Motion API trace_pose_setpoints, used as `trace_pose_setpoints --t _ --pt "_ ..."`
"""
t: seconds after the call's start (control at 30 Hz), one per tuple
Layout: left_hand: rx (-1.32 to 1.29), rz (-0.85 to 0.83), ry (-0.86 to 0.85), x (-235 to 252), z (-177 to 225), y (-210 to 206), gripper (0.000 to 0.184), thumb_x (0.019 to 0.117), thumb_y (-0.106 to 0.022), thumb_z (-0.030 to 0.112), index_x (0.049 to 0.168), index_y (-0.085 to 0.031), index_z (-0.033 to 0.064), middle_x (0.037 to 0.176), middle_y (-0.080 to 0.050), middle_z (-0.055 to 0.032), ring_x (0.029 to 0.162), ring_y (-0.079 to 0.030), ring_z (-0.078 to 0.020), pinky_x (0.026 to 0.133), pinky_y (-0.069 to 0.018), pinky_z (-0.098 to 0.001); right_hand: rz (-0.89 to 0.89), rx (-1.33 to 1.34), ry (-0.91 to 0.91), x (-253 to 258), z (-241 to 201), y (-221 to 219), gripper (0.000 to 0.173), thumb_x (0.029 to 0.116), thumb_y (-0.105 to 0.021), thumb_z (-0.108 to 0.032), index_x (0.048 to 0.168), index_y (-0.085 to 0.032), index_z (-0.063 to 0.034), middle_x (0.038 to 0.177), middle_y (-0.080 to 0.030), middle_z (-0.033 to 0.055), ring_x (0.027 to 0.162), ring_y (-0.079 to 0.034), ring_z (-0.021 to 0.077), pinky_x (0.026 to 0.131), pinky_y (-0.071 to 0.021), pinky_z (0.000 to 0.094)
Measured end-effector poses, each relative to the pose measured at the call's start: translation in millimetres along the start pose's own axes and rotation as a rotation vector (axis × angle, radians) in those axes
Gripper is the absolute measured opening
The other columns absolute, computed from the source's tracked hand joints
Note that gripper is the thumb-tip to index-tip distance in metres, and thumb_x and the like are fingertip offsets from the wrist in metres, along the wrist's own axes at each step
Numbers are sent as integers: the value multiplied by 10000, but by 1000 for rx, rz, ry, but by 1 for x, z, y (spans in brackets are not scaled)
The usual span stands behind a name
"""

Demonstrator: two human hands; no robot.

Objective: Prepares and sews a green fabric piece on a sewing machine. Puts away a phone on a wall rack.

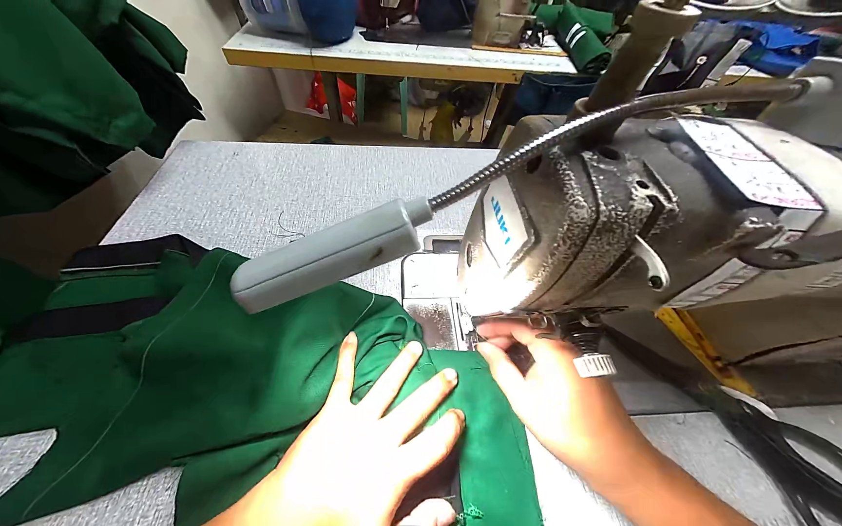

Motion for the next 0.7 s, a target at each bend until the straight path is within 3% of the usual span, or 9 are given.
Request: trace_pose_setpoints --t 0.17,0.27,0.3,0.4,0.43,0.47,0.53,0.6,0.7 --pt "-26 -22 -3 1 -1 -1 583 1021 -289 626 1450 -517 303 1635 -392 16 1543 -250 -392 1038 -157 -858 -42 -73 63 -5 -9 -1 255 958 -549 -289 981 -800 -248 863 -719 -68 876 -688 130 867 -521 481" --pt "-34 -43 3 7 -6 -1 594 1013 -291 640 1460 -500 309 1637 -385 30 1549 -236 -380 1040 -152 -859 -68 -261 -44 15 25 -1 269 959 -608 -247 1003 -769 -36 930 -748 184 926 -730 378 820 -543 646" --pt "-36 -48 5 10 -8 -2 611 1009 -286 650 1472 -486 306 1639 -379 37 1551 -235 -372 1043 -152 -859 -80 -340 -71 20 29 7 264 951 -647 -236 1002 -752 1 960 -732 235 962 -714 423 828 -535 655" --pt "-33 -5 7 20 -16 -1 671 989 -302 679 1483 -479 261 1621 -410 39 1544 -268 -348 1052 -167 -847 68 -382 189 10 4 30 369 948 -570 -390 918 -765 -78 878 -746 149 877 -734 346 750 -566 586" --pt "-33 6 7 22 -17 -1 679 987 -296 686 1480 -480 256 1618 -415 38 1543 -272 -339 1057 -169 -842 13 -289 255 -2 -5 29 429 978 -524 -457 1012 -773 -110 964 -761 109 938 -729 314 793 -557 582" --pt "-33 10 6 24 -18 -1 685 988 -287 687 1483 -479 254 1619 -415 29 1543 -273 -341 1058 -168 -841 -122 -217 297 -13 -13 23 510 992 -481 -522 1215 -735 -140 1184 -743 80 1114 -695 300 906 -534 607" --pt "-23 23 11 27 -20 -1 690 990 -263 691 1484 -478 260 1623 -409 13 1542 -275 -342 1065 -166 -840 -340 -187 388 -34 -22 8 699 970 -429 -673 1441 -585 -181 1516 -555 44 1406 -508 293 1085 -406 631" --pt "-24 41 20 28 -21 -2 696 984 -254 696 1481 -487 267 1615 -421 6 1537 -289 -339 1070 -163 -837 -413 -260 450 -48 -19 -2 856 918 -365 -793 1509 -503 -189 1593 -464 55 1467 -432 300 1129 -345 631" --pt "-15 34 27 31 -21 -2 699 979 -269 686 1485 -495 259 1611 -428 -2 1529 -308 -343 1065 -171 -840 -400 -328 485 -48 -15 -4 945 864 -335 -855 1526 -481 -197 1589 -466 70 1441 -457 344 1089 -366 668"
Point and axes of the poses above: each hand's wrist, its own x-axis towards the middle knuckle, its own y-axis out of the back of the hand, z = x × y, the point moved 9 cm from there along x, towards the middle knuckle
